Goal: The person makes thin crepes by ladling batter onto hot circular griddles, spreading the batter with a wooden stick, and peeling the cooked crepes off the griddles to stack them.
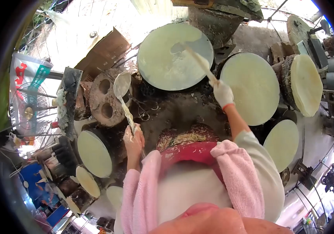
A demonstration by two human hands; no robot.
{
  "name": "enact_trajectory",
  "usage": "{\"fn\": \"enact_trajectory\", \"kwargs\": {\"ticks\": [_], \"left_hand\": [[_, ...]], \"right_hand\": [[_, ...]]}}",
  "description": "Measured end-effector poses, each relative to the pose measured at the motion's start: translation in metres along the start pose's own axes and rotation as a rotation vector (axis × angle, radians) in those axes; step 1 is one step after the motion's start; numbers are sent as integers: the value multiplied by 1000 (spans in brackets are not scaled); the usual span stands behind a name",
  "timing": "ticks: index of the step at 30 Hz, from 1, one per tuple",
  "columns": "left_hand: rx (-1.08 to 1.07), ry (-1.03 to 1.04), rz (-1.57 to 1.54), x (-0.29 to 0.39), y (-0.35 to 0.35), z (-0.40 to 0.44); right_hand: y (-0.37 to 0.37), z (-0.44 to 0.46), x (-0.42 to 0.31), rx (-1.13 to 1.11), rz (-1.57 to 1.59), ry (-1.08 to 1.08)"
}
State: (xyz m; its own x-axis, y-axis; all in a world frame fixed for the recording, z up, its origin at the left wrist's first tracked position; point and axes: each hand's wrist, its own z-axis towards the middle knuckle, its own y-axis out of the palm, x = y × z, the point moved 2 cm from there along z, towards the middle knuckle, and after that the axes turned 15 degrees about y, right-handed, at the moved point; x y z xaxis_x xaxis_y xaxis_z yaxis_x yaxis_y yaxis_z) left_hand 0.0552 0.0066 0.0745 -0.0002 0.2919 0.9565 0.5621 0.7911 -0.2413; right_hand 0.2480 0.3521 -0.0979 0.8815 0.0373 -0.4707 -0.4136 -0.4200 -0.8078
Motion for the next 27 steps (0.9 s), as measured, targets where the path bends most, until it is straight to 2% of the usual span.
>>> {"fn": "enact_trajectory", "kwargs": {"ticks": [3,6,7,8,10,17,20,22,25,26,27], "left_hand": [[17,-20,-16,2,10,0],[-27,-17,81,12,18,4],[-27,-14,74,7,17,7],[-16,-8,62,7,19,9],[1,-11,49,5,20,10],[62,-68,76,21,23,-8],[83,-80,77,22,22,-11],[38,-41,151,22,17,-11],[88,-52,66,26,14,-3],[80,-36,54,28,13,0],[72,-26,45,29,13,2]], "right_hand": [[-12,37,-27,-36,44,36],[25,14,2,-43,115,-188],[22,-4,2,-116,116,-131],[-5,-18,-15,-237,-119,65],[-1,4,-16,-109,15,61],[-21,179,-114,66,-208,-103],[-44,176,-165,91,-199,-107],[-27,154,-166,81,19,-333],[-13,82,-131,80,315,-683],[-46,33,-124,-230,227,-259],[-10,34,-80,-259,711,-293]]}}
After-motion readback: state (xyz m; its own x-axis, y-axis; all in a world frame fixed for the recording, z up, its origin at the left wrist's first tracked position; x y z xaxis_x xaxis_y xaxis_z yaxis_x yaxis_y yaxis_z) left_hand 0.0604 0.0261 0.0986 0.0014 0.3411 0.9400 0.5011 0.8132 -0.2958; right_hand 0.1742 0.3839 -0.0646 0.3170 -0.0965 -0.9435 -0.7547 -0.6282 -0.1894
